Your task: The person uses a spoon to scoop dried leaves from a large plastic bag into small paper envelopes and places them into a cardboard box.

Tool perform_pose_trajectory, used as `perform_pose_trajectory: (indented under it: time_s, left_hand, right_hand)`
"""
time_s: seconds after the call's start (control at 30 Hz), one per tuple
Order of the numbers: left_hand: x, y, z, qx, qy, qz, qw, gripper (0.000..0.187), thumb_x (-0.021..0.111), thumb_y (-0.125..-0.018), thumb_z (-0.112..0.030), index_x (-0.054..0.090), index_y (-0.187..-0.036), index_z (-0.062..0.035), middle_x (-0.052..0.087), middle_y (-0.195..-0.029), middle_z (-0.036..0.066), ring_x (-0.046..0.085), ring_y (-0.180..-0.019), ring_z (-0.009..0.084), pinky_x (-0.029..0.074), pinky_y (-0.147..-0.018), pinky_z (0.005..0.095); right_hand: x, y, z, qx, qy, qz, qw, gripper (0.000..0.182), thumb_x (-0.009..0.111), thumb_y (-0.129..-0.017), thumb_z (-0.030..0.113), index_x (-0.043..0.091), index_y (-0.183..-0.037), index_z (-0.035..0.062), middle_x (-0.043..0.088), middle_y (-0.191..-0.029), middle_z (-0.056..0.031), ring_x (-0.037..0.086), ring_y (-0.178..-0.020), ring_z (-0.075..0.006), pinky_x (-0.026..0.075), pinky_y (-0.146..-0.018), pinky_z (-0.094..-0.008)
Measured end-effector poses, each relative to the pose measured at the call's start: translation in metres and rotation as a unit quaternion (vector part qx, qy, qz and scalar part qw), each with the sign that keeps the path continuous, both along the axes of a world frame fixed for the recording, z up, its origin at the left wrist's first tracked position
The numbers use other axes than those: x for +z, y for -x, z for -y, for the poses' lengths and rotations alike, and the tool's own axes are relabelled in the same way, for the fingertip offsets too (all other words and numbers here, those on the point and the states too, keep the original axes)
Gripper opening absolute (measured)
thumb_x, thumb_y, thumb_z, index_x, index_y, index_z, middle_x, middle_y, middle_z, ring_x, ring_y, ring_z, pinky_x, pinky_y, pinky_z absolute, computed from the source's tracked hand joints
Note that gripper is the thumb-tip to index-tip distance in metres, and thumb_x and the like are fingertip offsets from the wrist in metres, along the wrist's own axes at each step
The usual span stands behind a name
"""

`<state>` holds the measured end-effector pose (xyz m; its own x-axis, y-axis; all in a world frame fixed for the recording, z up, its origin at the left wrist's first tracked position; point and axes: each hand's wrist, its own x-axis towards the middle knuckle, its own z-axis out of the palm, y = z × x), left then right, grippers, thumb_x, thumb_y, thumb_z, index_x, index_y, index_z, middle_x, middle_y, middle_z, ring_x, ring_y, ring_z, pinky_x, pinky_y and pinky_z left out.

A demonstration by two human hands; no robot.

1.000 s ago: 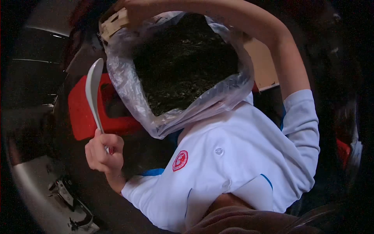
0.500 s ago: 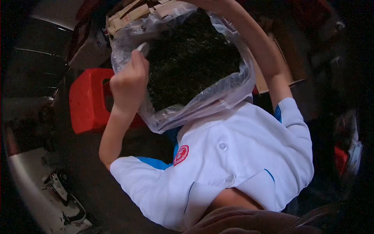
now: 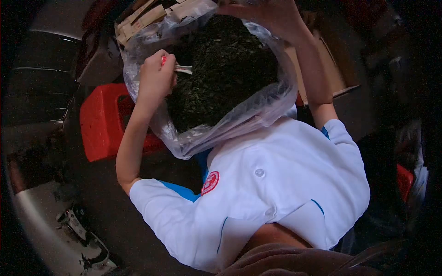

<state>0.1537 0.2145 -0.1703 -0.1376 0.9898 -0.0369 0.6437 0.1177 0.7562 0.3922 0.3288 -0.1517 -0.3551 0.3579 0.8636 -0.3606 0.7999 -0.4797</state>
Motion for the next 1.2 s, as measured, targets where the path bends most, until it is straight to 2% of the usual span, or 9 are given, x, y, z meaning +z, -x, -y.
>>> perform_pose_trajectory:
  time_s: [0.07,0.37,0.6,0.7,0.8,0.9,0.93,1.03,1.2]
  left_hand:
    - [0.0,0.001,-0.001,0.017,0.065,0.105,0.992,0.025,0.049,-0.089,-0.021,0.053,-0.073,-0.0017,0.049,-0.049,0.004,0.046,-0.038,0.0093,0.033,-0.035,0.0259]
    - [-0.009,0.009,-0.002,0.034,0.088,0.251,0.963,0.023,0.046,-0.094,-0.023,0.053,-0.083,-0.0038,0.047,-0.051,0.001,0.039,-0.036,0.0071,0.029,-0.033,0.0205]
    - [0.016,0.028,0.008,0.073,0.06,0.24,0.966,0.023,0.049,-0.092,-0.025,0.054,-0.083,-0.0046,0.045,-0.05,-0.002,0.035,-0.034,0.0041,0.026,-0.032,0.0174]
    - [0.03,0.034,0.015,0.105,0.037,0.24,0.964,0.021,0.05,-0.092,-0.023,0.055,-0.084,-0.0047,0.044,-0.05,-0.002,0.033,-0.034,0.0037,0.023,-0.031,0.0168]
    - [0.046,0.046,0.025,0.117,0.019,0.224,0.967,0.02,0.051,-0.091,-0.022,0.056,-0.084,-0.0038,0.043,-0.05,-0.002,0.031,-0.034,0.0033,0.023,-0.031,0.017]
    - [0.052,0.054,0.026,0.13,-0.004,0.203,0.971,0.02,0.051,-0.091,-0.022,0.056,-0.084,-0.0033,0.042,-0.05,-0.002,0.03,-0.033,0.0032,0.023,-0.029,0.0178]
    - [0.057,0.053,0.025,0.155,-0.004,0.179,0.972,0.021,0.052,-0.091,-0.022,0.056,-0.084,-0.003,0.042,-0.049,-0.003,0.028,-0.032,0.0027,0.022,-0.029,0.0178]
    - [0.066,0.056,0.025,0.166,-0.027,0.18,0.969,0.021,0.052,-0.091,-0.023,0.056,-0.084,-0.0035,0.041,-0.049,-0.004,0.029,-0.033,0.0016,0.022,-0.029,0.0169]
    - [0.08,0.052,0.026,0.143,-0.041,0.161,0.976,0.021,0.053,-0.091,-0.024,0.056,-0.083,-0.0046,0.039,-0.048,-0.005,0.028,-0.034,0.0002,0.019,-0.03,0.016]
  right_hand:
    - [-0.004,0.002,0.004,0.0,0.012,0.021,1.0,0.056,0.072,-0.076,0.001,0.048,-0.126,0.0041,0.052,-0.121,-0.0073,0.052,-0.112,-0.0177,0.044,-0.096,-0.0311]
    - [-0.004,-0.007,0.007,-0.01,-0.001,0.073,0.997,0.054,0.07,-0.077,0.001,0.046,-0.126,0.0033,0.051,-0.12,-0.0074,0.052,-0.112,-0.0161,0.043,-0.097,-0.0299]
    - [-0.003,-0.007,0.005,0.049,0.066,0.08,0.993,0.052,0.069,-0.078,0.001,0.046,-0.125,0.0041,0.052,-0.117,-0.0073,0.055,-0.106,-0.0161,0.044,-0.097,-0.0295]
    - [0.0,-0.006,0.005,0.048,0.007,0.113,0.992,0.051,0.069,-0.079,0.002,0.045,-0.125,0.0034,0.054,-0.113,-0.0077,0.056,-0.104,-0.0169,0.046,-0.095,-0.0292]
    - [0.019,-0.005,0.027,0.023,0.077,0.222,0.972,0.049,0.07,-0.079,0.006,0.046,-0.122,0.0012,0.058,-0.104,-0.0103,0.059,-0.097,-0.0175,0.05,-0.085,-0.0283]
    - [0.013,-0.004,0.015,0.024,0.073,0.327,0.942,0.05,0.071,-0.079,0.013,0.047,-0.12,-0.0005,0.06,-0.097,-0.0134,0.059,-0.09,-0.0187,0.05,-0.076,-0.0302]
    - [0.012,-0.003,0.013,-0.009,0.051,0.339,0.939,0.051,0.071,-0.079,0.018,0.047,-0.119,-0.0008,0.059,-0.095,-0.0157,0.059,-0.084,-0.0232,0.048,-0.071,-0.0341]
    - [0.012,0.004,0.006,0.004,0.071,0.403,0.913,0.051,0.069,-0.08,0.02,0.045,-0.12,-0.0005,0.059,-0.095,-0.0169,0.059,-0.084,-0.0272,0.048,-0.073,-0.0358]
    - [0.01,0.011,0.0,0.013,0.013,0.396,0.918,0.046,0.068,-0.079,0.018,0.048,-0.116,-0.001,0.058,-0.091,-0.0174,0.058,-0.08,-0.0288,0.046,-0.07,-0.0362]
